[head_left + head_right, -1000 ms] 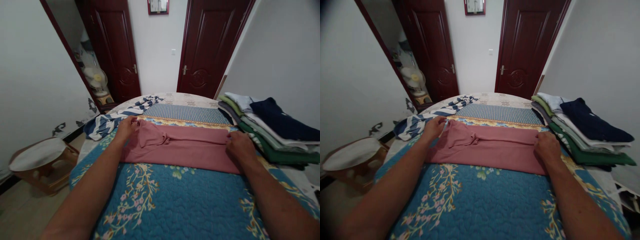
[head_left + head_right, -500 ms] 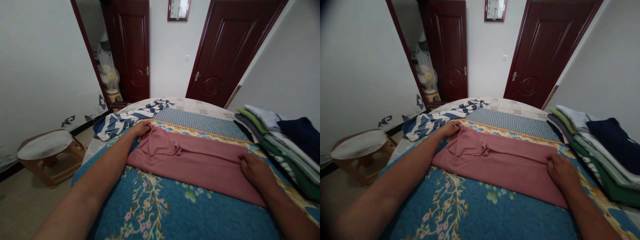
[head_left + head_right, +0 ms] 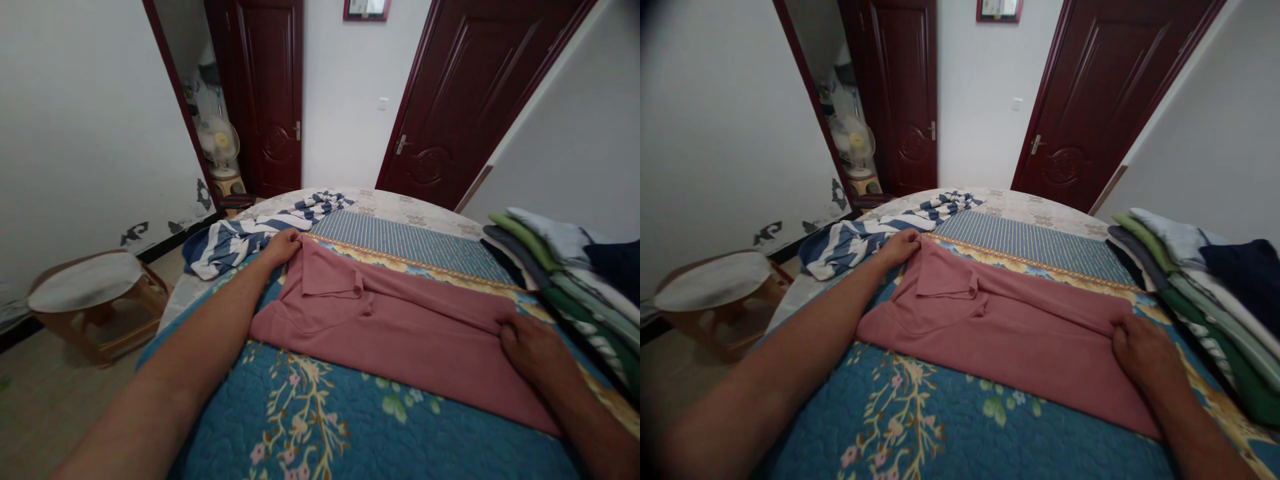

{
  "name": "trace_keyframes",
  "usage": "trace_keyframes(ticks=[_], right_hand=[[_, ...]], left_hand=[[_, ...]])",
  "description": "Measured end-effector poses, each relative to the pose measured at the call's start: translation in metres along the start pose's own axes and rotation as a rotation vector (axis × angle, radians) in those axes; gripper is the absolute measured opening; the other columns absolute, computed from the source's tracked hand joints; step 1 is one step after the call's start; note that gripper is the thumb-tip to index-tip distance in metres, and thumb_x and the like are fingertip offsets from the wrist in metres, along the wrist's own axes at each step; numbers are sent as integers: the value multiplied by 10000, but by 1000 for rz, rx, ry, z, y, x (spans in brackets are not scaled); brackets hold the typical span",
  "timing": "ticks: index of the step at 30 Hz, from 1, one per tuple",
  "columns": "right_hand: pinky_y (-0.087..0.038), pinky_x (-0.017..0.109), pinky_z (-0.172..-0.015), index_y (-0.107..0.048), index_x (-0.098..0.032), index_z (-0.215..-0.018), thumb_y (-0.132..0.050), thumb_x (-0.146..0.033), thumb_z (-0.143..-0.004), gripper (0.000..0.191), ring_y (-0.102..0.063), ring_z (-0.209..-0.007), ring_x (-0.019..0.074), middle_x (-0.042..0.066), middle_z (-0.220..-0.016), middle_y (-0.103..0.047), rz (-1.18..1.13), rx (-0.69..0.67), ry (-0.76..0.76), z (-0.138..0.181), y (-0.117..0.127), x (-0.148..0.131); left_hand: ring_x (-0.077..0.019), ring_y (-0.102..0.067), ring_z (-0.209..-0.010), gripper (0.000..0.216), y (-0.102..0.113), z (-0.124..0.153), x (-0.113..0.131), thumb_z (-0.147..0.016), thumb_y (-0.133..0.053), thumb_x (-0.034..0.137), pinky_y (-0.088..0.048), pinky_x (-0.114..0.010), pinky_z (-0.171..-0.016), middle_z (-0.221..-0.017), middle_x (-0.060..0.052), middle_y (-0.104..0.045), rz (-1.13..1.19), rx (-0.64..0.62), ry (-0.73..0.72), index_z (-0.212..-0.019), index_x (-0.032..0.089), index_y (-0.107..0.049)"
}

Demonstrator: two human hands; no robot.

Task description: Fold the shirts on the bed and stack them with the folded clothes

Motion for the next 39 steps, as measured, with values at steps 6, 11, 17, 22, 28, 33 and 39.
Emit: trace_keyframes(ticks=[6,11,17,22,28,33,39], right_hand=[[-572,506,-950,-713,-201,-999,-487,-306,-947,255,-737,-971,352,174,-1048,-768,-6,26,-14,0,4,-4],[-564,510,-975,-719,-188,-1008,-462,-295,-961,283,-724,-994,349,172,-1059,-765,6,30,-5,0,7,-9],[-546,474,-1017,-707,-205,-1031,-450,-281,-977,274,-721,-1045,324,154,-1089,-762,15,27,-58,0,13,-15],[-544,454,-996,-715,-205,-1042,-465,-276,-976,268,-720,-1045,319,149,-1066,-759,34,7,-98,1,15,-17],[-535,447,-943,-740,-180,-1021,-485,-250,-981,268,-709,-1003,321,171,-1061,-763,76,1,-109,-2,14,-19],[-516,429,-928,-766,-167,-1016,-539,-219,-932,248,-687,-972,307,166,-1027,-765,62,-4,-130,-5,14,-22],[-505,436,-954,-789,-151,-1088,-547,-241,-925,305,-688,-1044,327,191,-1117,-766,1,-44,-207,-4,20,-26]], left_hand=[[-223,-657,-840,184,-5,0,1,-915,-583,244,-510,-318,-779,-936,-52,-754,-28,46,17,-1033,189,-713],[-252,-699,-1005,281,-6,-4,2,-927,-589,205,-528,-362,-955,-1089,-80,-781,-96,35,-38,-1155,195,-754],[-257,-690,-1099,271,-4,-3,5,-874,-576,154,-525,-378,-1045,-1099,-84,-772,-145,18,-159,-1055,201,-772],[-259,-702,-973,126,11,-3,3,-845,-659,204,-545,-350,-887,-1013,-85,-772,-251,53,3,-946,201,-734],[-209,-714,-711,240,27,19,27,-837,-743,352,-497,-281,-626,-883,-54,-786,-99,-173,191,-1019,206,-689],[-235,-753,-736,368,9,64,47,-794,-803,343,-544,-298,-665,-850,-50,-784,-206,-338,210,-1113,219,-668],[-212,-724,-670,393,-15,98,63,-815,-732,214,-545,-296,-622,-851,-52,-762,-117,-273,161,-1192,223,-621]])
Point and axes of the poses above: each hand's wrist, its own z-axis away from the middle knuckle, its own y-axis out of the back of the hand, x = y × z, the point moved 4 cm from there along -z, towards the middle knuckle
